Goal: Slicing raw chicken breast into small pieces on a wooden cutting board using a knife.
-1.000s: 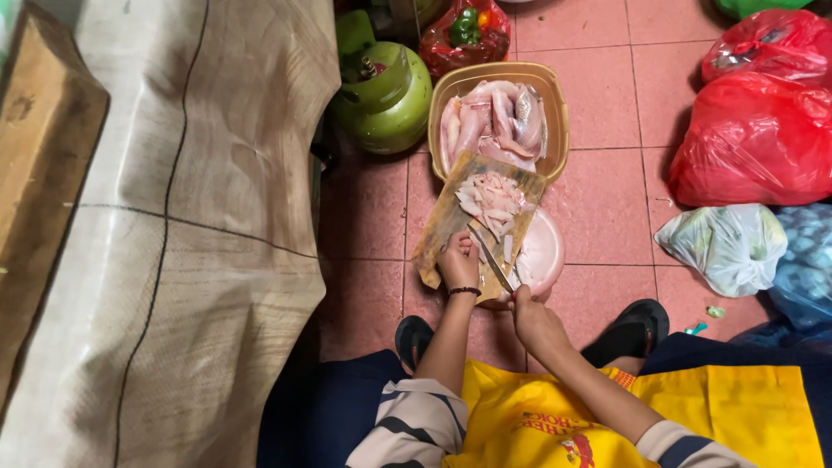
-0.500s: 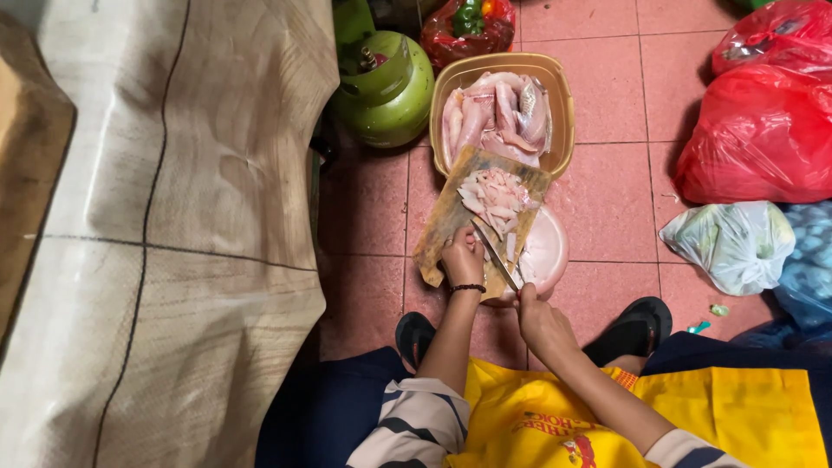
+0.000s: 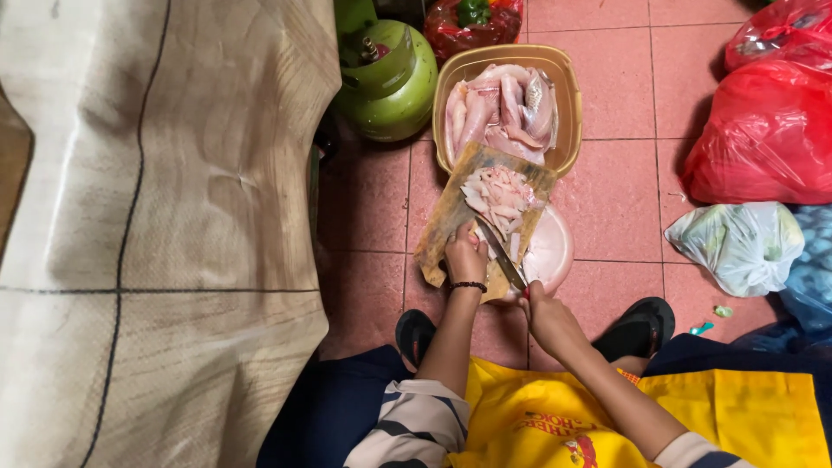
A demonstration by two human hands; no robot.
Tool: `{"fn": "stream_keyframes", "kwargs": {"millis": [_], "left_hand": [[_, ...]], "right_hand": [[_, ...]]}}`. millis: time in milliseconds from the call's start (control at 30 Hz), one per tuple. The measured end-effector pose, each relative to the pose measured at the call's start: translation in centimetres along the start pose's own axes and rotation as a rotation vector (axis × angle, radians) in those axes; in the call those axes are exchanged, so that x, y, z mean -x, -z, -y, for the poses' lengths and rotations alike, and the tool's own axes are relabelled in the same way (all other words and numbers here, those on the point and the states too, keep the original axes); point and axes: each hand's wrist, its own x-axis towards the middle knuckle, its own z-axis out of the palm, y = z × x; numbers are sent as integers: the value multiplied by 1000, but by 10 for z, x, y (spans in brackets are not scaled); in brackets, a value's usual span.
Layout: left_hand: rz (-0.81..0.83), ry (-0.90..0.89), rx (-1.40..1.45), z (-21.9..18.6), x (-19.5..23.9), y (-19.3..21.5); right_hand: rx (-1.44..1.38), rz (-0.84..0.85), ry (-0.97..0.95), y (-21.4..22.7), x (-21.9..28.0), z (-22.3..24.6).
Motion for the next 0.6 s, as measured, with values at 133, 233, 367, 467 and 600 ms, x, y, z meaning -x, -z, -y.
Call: {"fn": "stream_keyframes", "kwargs": {"millis": [133,233,367,467,600], "left_hand": [[49,-13,-18,-24,5,16],[107,-7,-106,-29,6,20],[142,79,-107,-25,-1,29],[149,95,-122,-24,-3,36],[71,90,-79,-6,-5,18]], "right_hand": [[-35,-4,26,-10,-10,-12],[-83,2,70,-6,-8,-10],[-113,-16,84,-7,-6,-9],[-111,-34,86,-18,-6,-14],[-79,-66,113,-31,-17,-23]]}}
